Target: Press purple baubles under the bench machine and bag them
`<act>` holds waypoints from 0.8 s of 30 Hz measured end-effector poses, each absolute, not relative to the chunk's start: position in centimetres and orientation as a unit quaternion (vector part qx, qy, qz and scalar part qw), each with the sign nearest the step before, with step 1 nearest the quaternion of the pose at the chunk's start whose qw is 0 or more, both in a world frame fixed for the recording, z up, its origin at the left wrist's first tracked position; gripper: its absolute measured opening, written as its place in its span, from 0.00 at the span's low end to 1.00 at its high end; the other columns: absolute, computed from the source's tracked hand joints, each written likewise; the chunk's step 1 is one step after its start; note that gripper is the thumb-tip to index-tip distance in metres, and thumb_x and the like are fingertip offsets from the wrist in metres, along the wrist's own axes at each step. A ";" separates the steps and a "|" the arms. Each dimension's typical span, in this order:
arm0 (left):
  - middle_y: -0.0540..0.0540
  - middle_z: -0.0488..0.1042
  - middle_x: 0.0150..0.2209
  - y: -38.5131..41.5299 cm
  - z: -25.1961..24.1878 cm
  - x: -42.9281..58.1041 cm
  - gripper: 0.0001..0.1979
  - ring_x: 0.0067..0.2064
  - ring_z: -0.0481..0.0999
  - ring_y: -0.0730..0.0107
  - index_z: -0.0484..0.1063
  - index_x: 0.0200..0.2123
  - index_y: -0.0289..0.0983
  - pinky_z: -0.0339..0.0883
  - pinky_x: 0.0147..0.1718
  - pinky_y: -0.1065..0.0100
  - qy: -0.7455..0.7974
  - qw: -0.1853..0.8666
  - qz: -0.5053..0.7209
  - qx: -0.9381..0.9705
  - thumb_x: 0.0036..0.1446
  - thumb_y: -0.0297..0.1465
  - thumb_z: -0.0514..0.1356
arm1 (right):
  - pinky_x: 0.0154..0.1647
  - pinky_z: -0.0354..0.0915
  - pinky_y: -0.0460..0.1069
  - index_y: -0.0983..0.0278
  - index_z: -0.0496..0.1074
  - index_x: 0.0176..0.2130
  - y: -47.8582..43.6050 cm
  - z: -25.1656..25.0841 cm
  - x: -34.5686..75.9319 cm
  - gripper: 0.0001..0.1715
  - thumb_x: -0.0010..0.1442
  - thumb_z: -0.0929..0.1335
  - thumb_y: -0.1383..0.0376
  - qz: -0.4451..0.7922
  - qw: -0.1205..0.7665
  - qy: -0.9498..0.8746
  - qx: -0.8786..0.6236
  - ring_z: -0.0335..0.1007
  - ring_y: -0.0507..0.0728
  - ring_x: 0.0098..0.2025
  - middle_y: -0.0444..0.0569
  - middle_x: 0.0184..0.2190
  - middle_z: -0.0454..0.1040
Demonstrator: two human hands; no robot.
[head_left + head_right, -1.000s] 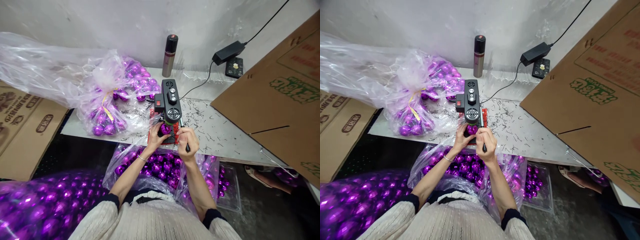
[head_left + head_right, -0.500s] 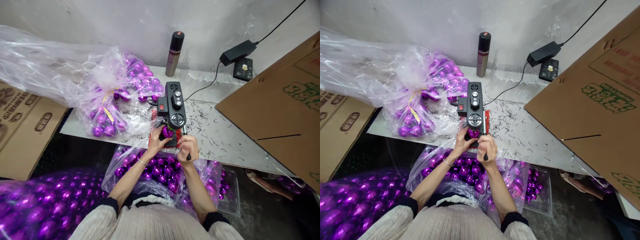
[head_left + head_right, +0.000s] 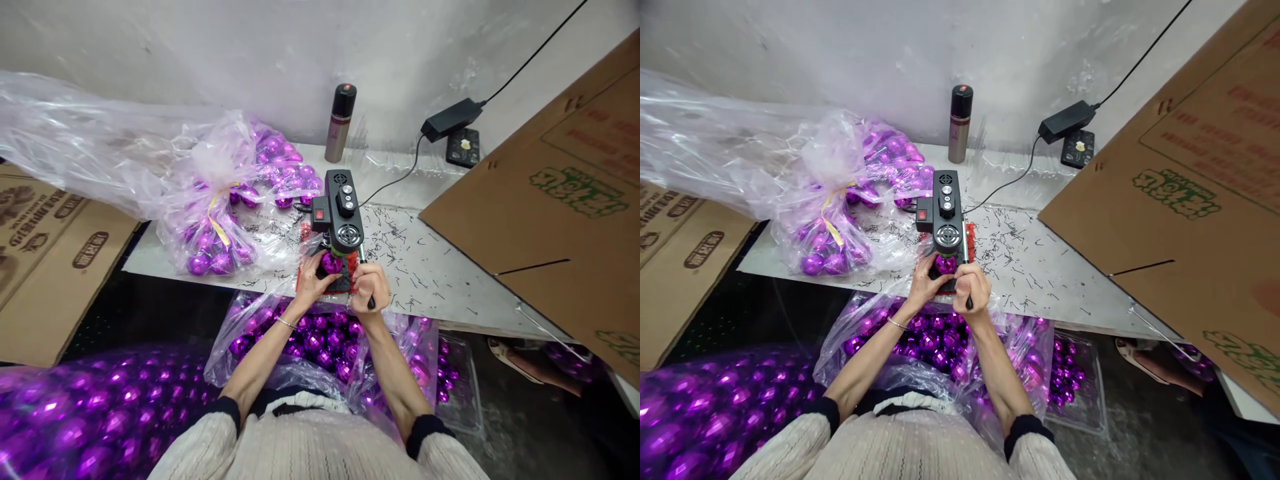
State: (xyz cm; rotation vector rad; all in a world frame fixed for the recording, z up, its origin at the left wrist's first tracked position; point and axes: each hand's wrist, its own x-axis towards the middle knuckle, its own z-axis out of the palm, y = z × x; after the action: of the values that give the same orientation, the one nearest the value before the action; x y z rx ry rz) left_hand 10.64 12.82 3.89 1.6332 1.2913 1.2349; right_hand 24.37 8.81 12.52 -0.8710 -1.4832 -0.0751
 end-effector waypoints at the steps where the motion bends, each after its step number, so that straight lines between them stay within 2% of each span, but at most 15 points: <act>1: 0.37 0.81 0.56 13.0 4.0 10.7 0.34 0.60 0.78 0.45 0.77 0.57 0.42 0.66 0.65 0.44 0.499 0.354 0.479 0.630 0.50 0.48 0.77 | 0.29 0.63 0.51 0.59 0.65 0.28 8.7 13.4 24.3 0.19 0.72 0.61 0.67 -0.021 0.654 -0.644 -0.396 0.68 0.53 0.28 0.44 0.27 0.70; 5: 0.35 0.80 0.58 11.8 4.2 10.2 0.35 0.61 0.78 0.44 0.75 0.60 0.40 0.68 0.64 0.44 0.487 0.331 0.489 0.644 0.54 0.50 0.74 | 0.32 0.64 0.52 0.60 0.66 0.27 8.2 16.7 24.1 0.19 0.71 0.62 0.70 0.028 0.653 -0.618 -0.437 0.70 0.55 0.31 0.45 0.26 0.71; 9: 0.33 0.78 0.59 6.8 4.1 8.3 0.37 0.61 0.78 0.45 0.71 0.67 0.41 0.71 0.61 0.43 0.438 0.264 0.454 0.730 0.59 0.50 0.71 | 0.33 0.64 0.51 0.60 0.66 0.28 7.8 16.9 24.3 0.18 0.71 0.62 0.71 0.035 0.640 -0.637 -0.428 0.71 0.54 0.32 0.45 0.27 0.72; 12: 0.31 0.78 0.59 3.8 3.6 7.0 0.45 0.60 0.78 0.42 0.73 0.65 0.42 0.71 0.61 0.43 0.403 0.224 0.386 0.799 0.49 0.58 0.73 | 0.32 0.64 0.52 0.60 0.66 0.28 7.7 15.7 24.4 0.18 0.71 0.62 0.72 0.023 0.635 -0.646 -0.422 0.70 0.54 0.31 0.45 0.27 0.72; 14: 0.31 0.77 0.59 4.5 3.8 6.3 0.44 0.61 0.77 0.42 0.74 0.64 0.42 0.71 0.61 0.42 0.419 0.222 0.391 0.788 0.52 0.61 0.70 | 0.31 0.63 0.52 0.59 0.66 0.28 7.8 15.1 24.3 0.18 0.70 0.62 0.72 0.018 0.643 -0.641 -0.420 0.70 0.55 0.30 0.45 0.26 0.71; 17: 0.34 0.76 0.60 10.6 5.3 5.3 0.26 0.64 0.75 0.47 0.75 0.62 0.42 0.66 0.66 0.42 0.489 0.229 0.487 0.686 0.69 0.50 0.60 | 0.30 0.62 0.52 0.59 0.66 0.27 7.8 14.6 24.2 0.19 0.69 0.63 0.72 0.018 0.656 -0.631 -0.413 0.70 0.55 0.29 0.44 0.24 0.69; 18: 0.34 0.76 0.61 13.6 6.1 4.9 0.23 0.65 0.73 0.47 0.76 0.60 0.41 0.63 0.68 0.42 0.512 0.228 0.521 0.643 0.70 0.48 0.59 | 0.29 0.62 0.52 0.59 0.65 0.26 7.9 14.6 24.2 0.19 0.69 0.63 0.72 0.019 0.657 -0.631 -0.413 0.70 0.55 0.29 0.44 0.24 0.69; 21: 0.29 0.72 0.64 22.9 8.2 3.8 0.24 0.71 0.65 0.42 0.74 0.58 0.36 0.53 0.73 0.39 0.586 0.246 0.545 0.546 0.66 0.44 0.65 | 0.29 0.62 0.52 0.60 0.65 0.26 7.8 14.7 24.1 0.19 0.69 0.63 0.73 0.018 0.656 -0.631 -0.414 0.70 0.55 0.29 0.43 0.24 0.68; 24: 0.23 0.70 0.65 29.6 9.4 3.4 0.34 0.73 0.62 0.34 0.72 0.59 0.32 0.49 0.73 0.37 0.629 0.287 0.522 0.499 0.53 0.41 0.75 | 0.28 0.61 0.51 0.60 0.64 0.26 7.8 14.8 24.0 0.19 0.69 0.63 0.73 0.010 0.653 -0.633 -0.416 0.69 0.54 0.29 0.43 0.25 0.69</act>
State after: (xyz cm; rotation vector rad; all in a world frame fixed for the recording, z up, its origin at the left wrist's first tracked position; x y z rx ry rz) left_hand 3.42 29.58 9.44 1.3338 1.6816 1.3935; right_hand 24.04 7.80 14.77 -0.9447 -1.4366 0.0218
